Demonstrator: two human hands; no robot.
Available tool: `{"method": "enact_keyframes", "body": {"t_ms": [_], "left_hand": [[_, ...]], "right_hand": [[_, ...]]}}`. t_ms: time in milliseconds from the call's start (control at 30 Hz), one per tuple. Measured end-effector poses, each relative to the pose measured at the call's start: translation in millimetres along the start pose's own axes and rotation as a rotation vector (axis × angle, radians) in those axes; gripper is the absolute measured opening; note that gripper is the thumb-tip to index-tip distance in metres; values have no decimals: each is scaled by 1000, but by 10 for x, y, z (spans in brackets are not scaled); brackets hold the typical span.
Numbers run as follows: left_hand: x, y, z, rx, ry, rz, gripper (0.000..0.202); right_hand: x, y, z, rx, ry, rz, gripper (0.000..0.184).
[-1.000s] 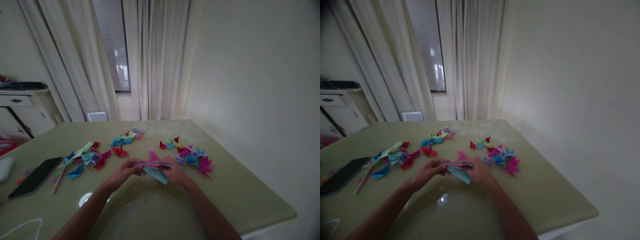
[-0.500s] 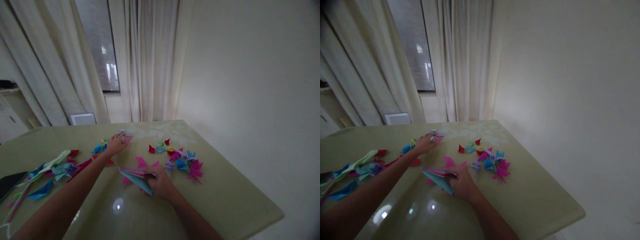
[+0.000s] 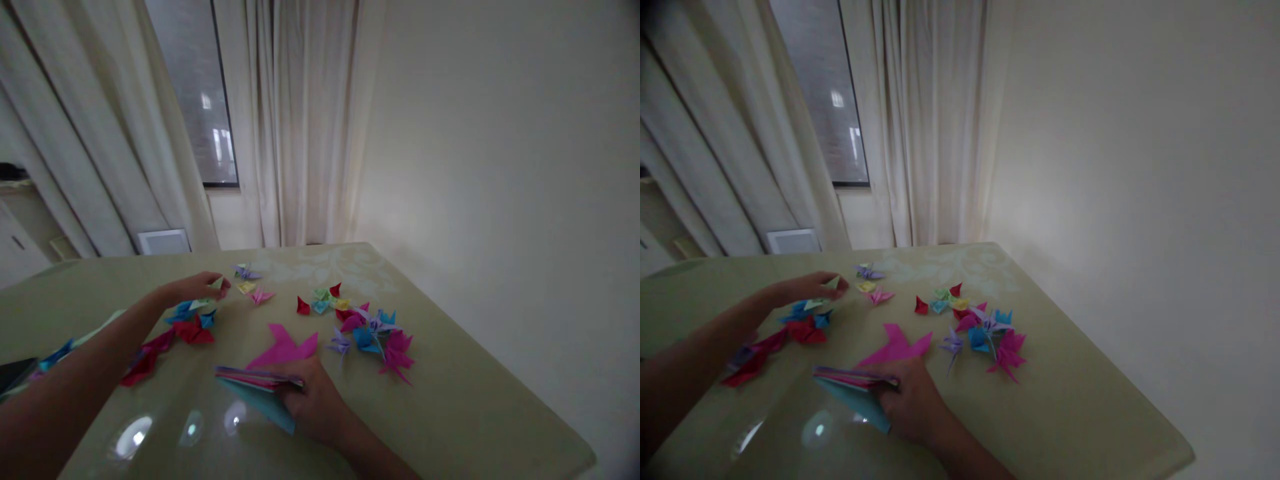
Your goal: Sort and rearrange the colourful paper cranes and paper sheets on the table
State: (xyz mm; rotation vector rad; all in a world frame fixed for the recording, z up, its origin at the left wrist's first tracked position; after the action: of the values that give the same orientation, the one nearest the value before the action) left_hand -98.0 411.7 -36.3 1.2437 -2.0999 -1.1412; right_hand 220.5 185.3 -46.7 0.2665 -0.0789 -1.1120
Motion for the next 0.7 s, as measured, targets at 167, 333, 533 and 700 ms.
{"method": "enact_keyframes", "body": {"t_ms": [167, 333, 533, 700], "left_hand": [[190, 216, 49, 179, 87, -274, 65], [336, 273, 19, 237, 141, -366, 75], [727, 619, 139, 144, 244, -417, 73], [1278, 803, 421, -108, 397, -450, 62]], "right_hand": [[-21, 10, -42, 50, 13, -28, 54], [-76, 56, -124, 83, 8, -64, 51], [-105, 113, -114, 92, -3, -102, 45], [-99, 88, -59, 99, -8, -114, 44]]}}
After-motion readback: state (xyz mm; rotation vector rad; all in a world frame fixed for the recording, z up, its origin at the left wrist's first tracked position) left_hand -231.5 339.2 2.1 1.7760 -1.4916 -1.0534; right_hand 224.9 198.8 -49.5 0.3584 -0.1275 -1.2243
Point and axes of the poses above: each hand's wrist, its own x-axis away from the middle knuckle, its own y-axis out of the back of the hand, z = x × y, the point moved 4 cm from there along -x, towards the middle knuckle, and after that the axes turned 14 degrees about -y, right-handed, at the moved point
